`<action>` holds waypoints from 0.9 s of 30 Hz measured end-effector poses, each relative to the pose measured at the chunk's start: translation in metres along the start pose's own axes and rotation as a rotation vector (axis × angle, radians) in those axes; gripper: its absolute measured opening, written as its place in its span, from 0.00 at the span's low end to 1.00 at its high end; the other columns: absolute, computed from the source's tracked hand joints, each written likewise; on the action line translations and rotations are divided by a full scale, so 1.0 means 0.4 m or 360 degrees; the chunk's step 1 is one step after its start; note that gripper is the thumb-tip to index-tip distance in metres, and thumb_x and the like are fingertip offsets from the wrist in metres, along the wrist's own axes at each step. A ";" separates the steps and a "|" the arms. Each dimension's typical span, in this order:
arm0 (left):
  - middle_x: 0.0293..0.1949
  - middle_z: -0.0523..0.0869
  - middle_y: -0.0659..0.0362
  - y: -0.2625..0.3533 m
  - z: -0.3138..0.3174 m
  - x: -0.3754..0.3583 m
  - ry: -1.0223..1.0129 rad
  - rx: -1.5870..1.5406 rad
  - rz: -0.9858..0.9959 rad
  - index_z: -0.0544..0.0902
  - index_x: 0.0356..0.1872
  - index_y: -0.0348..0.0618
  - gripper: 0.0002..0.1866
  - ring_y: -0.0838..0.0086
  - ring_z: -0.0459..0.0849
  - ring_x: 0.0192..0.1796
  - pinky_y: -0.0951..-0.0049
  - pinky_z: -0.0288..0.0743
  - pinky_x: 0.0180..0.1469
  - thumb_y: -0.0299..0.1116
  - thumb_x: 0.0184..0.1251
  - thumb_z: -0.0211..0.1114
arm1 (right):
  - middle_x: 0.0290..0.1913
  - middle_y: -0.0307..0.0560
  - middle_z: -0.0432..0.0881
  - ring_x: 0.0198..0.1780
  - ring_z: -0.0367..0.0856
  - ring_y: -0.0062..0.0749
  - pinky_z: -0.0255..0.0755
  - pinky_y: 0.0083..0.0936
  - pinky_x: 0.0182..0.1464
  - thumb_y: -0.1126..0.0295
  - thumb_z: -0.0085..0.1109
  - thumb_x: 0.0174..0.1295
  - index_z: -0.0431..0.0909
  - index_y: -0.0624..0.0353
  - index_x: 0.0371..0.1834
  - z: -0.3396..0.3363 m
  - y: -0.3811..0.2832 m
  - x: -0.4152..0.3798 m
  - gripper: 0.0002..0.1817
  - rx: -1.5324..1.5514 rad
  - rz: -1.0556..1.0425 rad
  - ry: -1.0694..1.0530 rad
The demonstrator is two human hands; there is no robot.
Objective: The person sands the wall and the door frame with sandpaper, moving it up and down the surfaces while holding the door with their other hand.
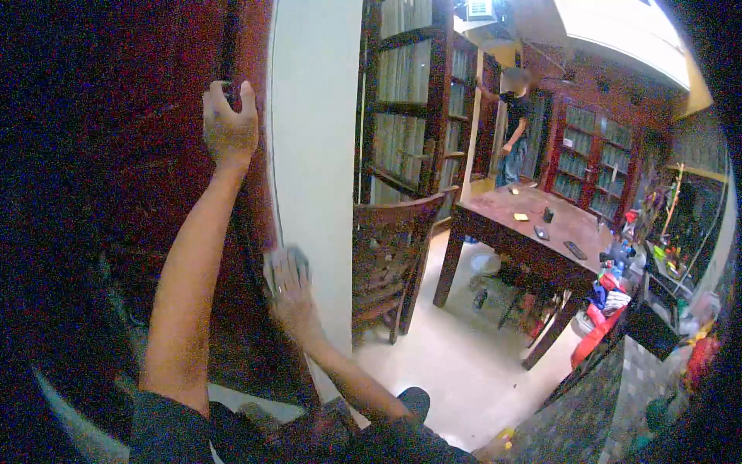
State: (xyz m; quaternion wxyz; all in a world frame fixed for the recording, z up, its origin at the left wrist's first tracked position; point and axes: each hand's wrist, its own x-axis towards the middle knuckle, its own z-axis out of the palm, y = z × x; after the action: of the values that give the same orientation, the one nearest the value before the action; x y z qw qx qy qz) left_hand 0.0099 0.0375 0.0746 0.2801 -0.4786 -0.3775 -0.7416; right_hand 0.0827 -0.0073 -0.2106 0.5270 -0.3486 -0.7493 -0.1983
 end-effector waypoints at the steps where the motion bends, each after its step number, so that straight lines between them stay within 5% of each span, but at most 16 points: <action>1: 0.42 0.76 0.44 -0.003 0.001 -0.001 -0.0001 0.0001 -0.0019 0.72 0.45 0.37 0.22 0.49 0.78 0.46 0.51 0.73 0.46 0.48 0.63 0.56 | 0.72 0.61 0.51 0.74 0.47 0.58 0.42 0.55 0.72 0.69 0.51 0.59 0.55 0.65 0.69 -0.008 -0.001 0.068 0.34 0.0006 0.0007 0.0065; 5: 0.41 0.76 0.45 -0.012 0.011 0.005 0.0028 0.0024 0.0033 0.72 0.44 0.37 0.22 0.49 0.78 0.45 0.51 0.73 0.45 0.48 0.62 0.56 | 0.72 0.57 0.55 0.72 0.51 0.56 0.45 0.50 0.72 0.69 0.51 0.58 0.57 0.62 0.69 -0.032 0.002 0.249 0.33 0.0006 -0.0030 0.0406; 15: 0.40 0.75 0.45 -0.010 0.011 0.004 0.0036 0.0023 -0.0012 0.71 0.41 0.37 0.22 0.48 0.77 0.44 0.51 0.72 0.44 0.48 0.61 0.58 | 0.65 0.55 0.63 0.62 0.66 0.52 0.61 0.42 0.64 0.66 0.53 0.62 0.62 0.62 0.67 -0.044 0.035 0.246 0.29 0.0024 0.0067 0.0503; 27: 0.46 0.71 0.43 -0.062 0.044 0.024 -0.0101 -0.0198 -0.0052 0.68 0.44 0.36 0.24 0.46 0.71 0.52 0.50 0.66 0.53 0.50 0.65 0.56 | 0.70 0.55 0.59 0.73 0.52 0.46 0.48 0.45 0.72 0.67 0.51 0.64 0.61 0.59 0.68 -0.124 0.050 0.458 0.29 -0.0086 -0.0202 0.0539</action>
State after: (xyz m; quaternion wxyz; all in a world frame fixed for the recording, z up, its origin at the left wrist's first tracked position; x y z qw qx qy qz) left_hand -0.0042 0.0652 0.0806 0.2256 -0.5121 -0.3472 -0.7525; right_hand 0.0926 0.0306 -0.0241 0.6227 -0.2762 -0.6646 -0.3070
